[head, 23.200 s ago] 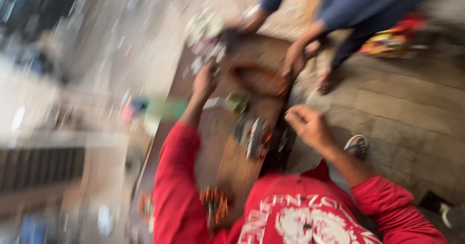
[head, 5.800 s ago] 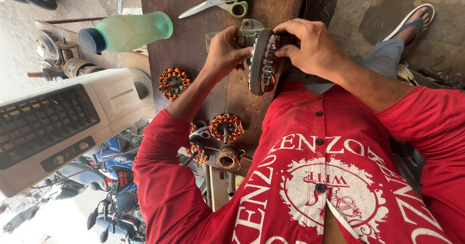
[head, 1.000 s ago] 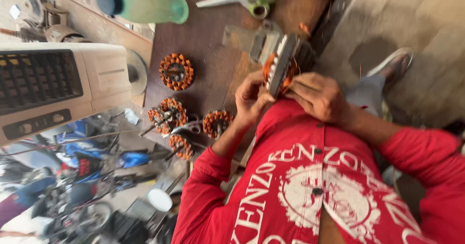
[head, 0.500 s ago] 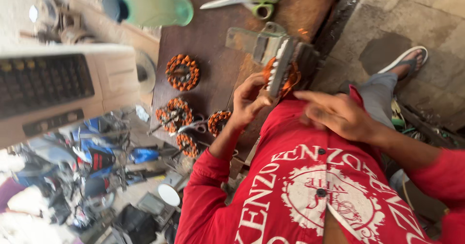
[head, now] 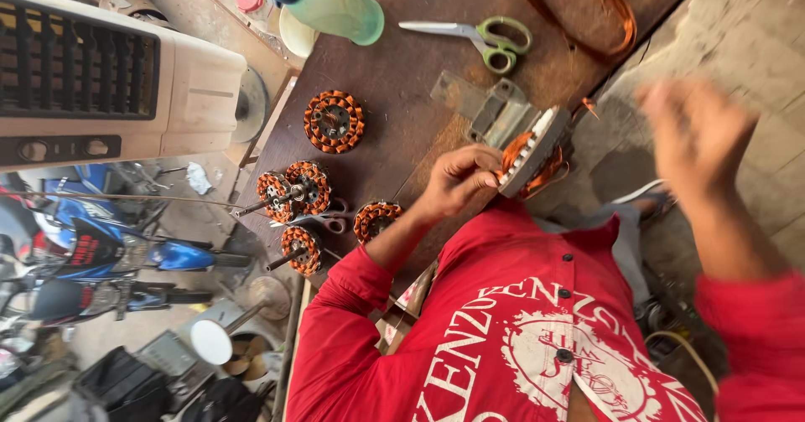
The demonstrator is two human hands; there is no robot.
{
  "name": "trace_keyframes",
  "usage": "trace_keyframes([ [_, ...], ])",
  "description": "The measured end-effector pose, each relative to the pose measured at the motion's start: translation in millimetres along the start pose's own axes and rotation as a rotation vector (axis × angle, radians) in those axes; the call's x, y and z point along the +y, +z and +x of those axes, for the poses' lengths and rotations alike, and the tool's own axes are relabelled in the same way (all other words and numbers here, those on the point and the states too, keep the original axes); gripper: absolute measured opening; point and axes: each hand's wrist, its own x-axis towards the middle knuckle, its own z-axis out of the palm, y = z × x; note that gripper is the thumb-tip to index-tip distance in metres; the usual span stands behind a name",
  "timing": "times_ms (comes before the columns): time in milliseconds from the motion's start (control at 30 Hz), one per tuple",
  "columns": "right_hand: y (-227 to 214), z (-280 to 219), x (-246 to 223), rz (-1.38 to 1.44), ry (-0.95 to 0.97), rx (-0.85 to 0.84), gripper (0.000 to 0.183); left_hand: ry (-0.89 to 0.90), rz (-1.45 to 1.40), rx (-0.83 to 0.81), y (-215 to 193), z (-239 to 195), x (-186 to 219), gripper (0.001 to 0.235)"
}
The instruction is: The person winds copper wire around a motor stator held in a bench vise, repeatedly inserting small white spacers between the windings. They use scissors to cut the wire and continue wrapping the coil around the stator core.
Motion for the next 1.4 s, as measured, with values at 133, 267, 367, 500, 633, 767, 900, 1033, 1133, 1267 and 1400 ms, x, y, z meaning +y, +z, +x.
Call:
trace_keyframes([
  [133, 39, 79, 51, -0.048, -0.051, -0.018, 0.011, 0.008, -0.044, 0.054, 11, -10, -3, 0.016],
  [267, 87, 123, 119, -0.534, -0.091, -0.321, 0.021, -0.073, -0.271, 0.061, 12, -6, -2, 0.034],
  [367, 111, 118, 144, -0.804, -0.020, -0.441, 0.032, 0.017, -0.429, 0.178, 8, -4, 4, 0.052],
  [500, 116, 108, 140, -0.890, -0.106, -0.447, 0.023, 0.007, -0.373, 0.354, -9, 15, 8, 0.046],
  [633, 94, 125, 128, -0.612, 0.068, -0.400, 0.026, -0.080, -0.252, 0.445, -23, 50, 6, 0.031],
  [767, 71, 152, 133, -0.056, 0.363, -0.397, 0.033, -0.106, 0.188, 0.348, -28, 114, -4, 0.026],
  [900, 36, 171, 149, 0.272, 0.538, -0.407, 0.025, 0.346, 0.876, 0.047, -32, 207, -28, 0.030],
  [1033, 13, 175, 151, 0.438, 0.582, -0.216, 0.025, 0.297, 0.922, -0.013, -29, 256, -32, 0.027],
  [1133, 37, 165, 144, 0.136, 0.243, -0.130, 0.026, 0.157, 0.645, 0.101, -24, 254, -1, 0.027],
  [1267, 63, 143, 124, -0.297, -0.005, -0.174, 0.046, 0.247, 0.500, 0.211, -18, 211, 79, 0.030],
  [1400, -12, 110, 72, 0.371, 0.143, -0.151, 0.060, 0.424, 0.480, 0.335, -22, 117, 154, 0.029],
])
